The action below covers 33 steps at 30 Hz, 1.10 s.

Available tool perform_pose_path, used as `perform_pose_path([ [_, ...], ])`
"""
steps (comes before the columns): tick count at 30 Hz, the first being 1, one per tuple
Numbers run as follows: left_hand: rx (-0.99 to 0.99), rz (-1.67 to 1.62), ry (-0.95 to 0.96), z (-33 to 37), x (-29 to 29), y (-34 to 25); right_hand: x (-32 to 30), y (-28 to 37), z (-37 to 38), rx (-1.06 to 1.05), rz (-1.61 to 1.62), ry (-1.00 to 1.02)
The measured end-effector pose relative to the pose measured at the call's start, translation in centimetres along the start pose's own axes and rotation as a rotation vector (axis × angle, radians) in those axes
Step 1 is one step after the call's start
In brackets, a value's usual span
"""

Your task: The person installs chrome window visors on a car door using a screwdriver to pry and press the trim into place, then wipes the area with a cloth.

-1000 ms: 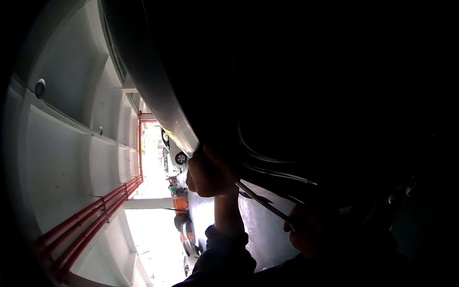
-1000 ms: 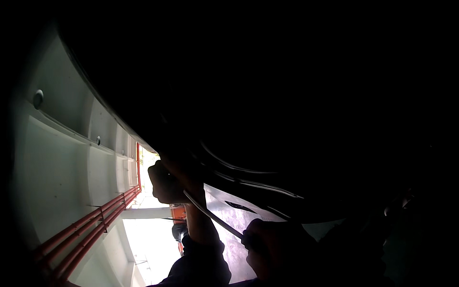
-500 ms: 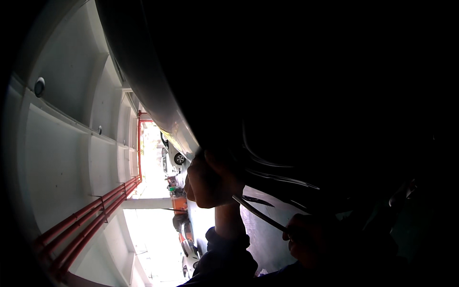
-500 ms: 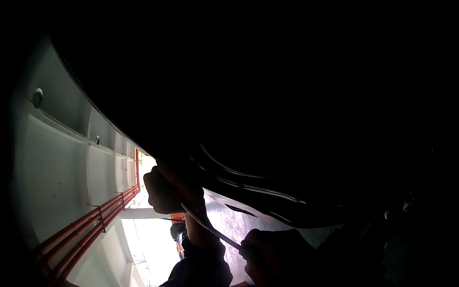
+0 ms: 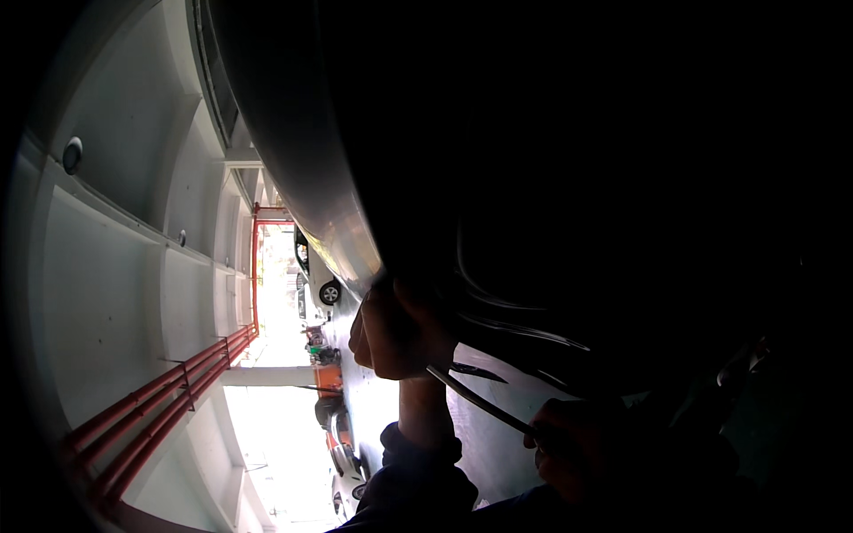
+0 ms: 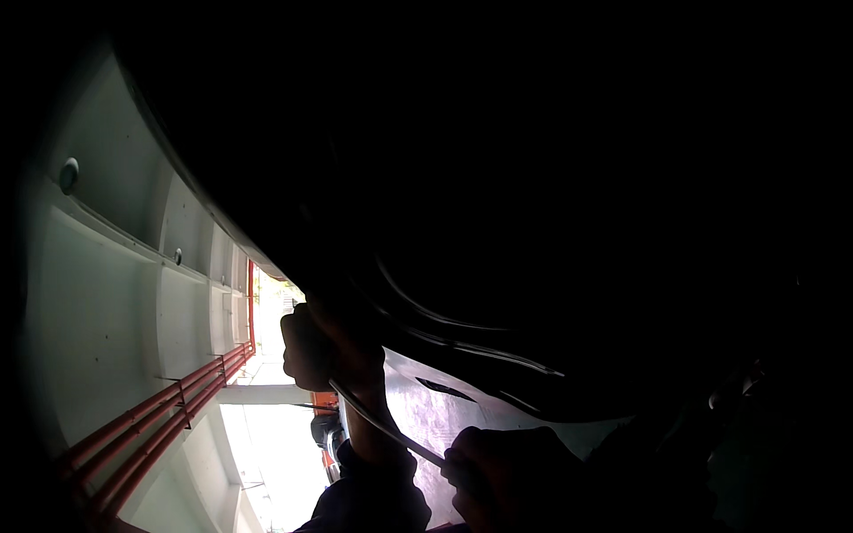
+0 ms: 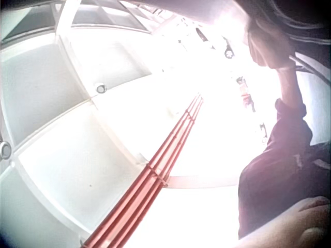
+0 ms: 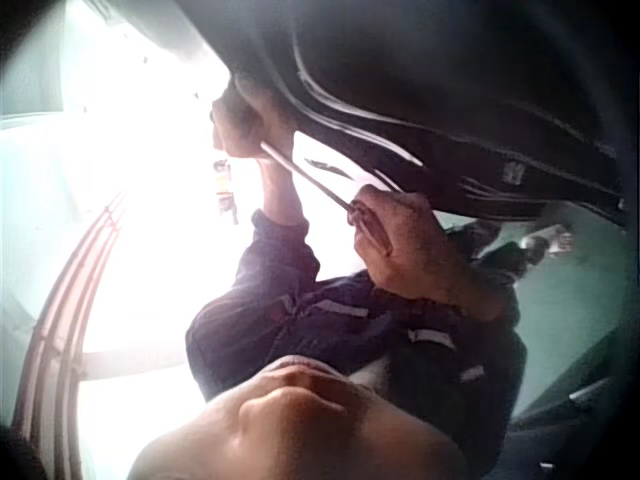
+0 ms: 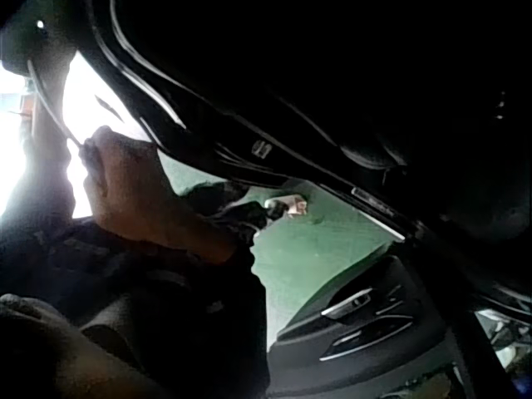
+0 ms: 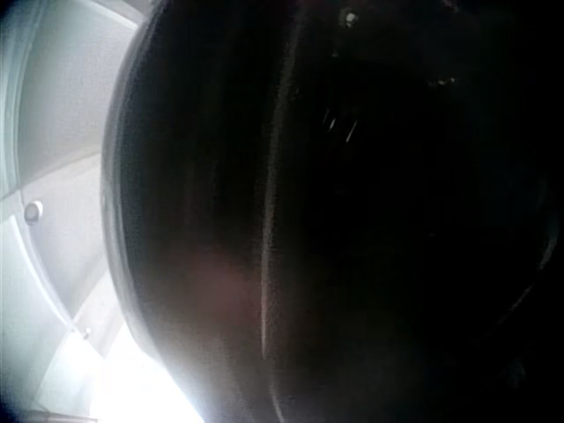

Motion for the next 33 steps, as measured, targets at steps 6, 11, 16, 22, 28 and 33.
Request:
perform_pose_path([
  [6,0.079,0.015,-0.047,0.7,0.3,0.6,1.0,0.0,0.2,-0.174,0.014,-0.062],
  [11,0.071,-0.047,-0.024,0.2,0.1,1.9,1.6,0.3,0.8,-0.112,-0.039,-0.007],
  [16,0.138,0.063,-0.001,0.2,0.1,1.9,2.1,0.8,0.6,-0.122,-0.042,-0.042],
  [22,0.099,0.067,-0.034,0.3,0.4,1.9,2.2,1.5,0.8,-0.112,-0.060,-0.060],
  [28,0.093,-0.002,-0.044,0.8,0.0,1.6,2.1,2.0,0.6,-0.072,-0.048,-0.026],
  [33,0.072,-0.101,-0.065,2.5,-0.2,0.4,2.0,2.1,0.4,-0.022,-0.003,-0.126],
])
Point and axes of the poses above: each hand's wrist, its own z-axis towards the middle knuckle, its own x-axis out of the palm, y = z × x, the point moved 4 cm from there along z, towards the middle knuckle, and after that the axes turned 5 degrees about z, right-handed, at the moved point
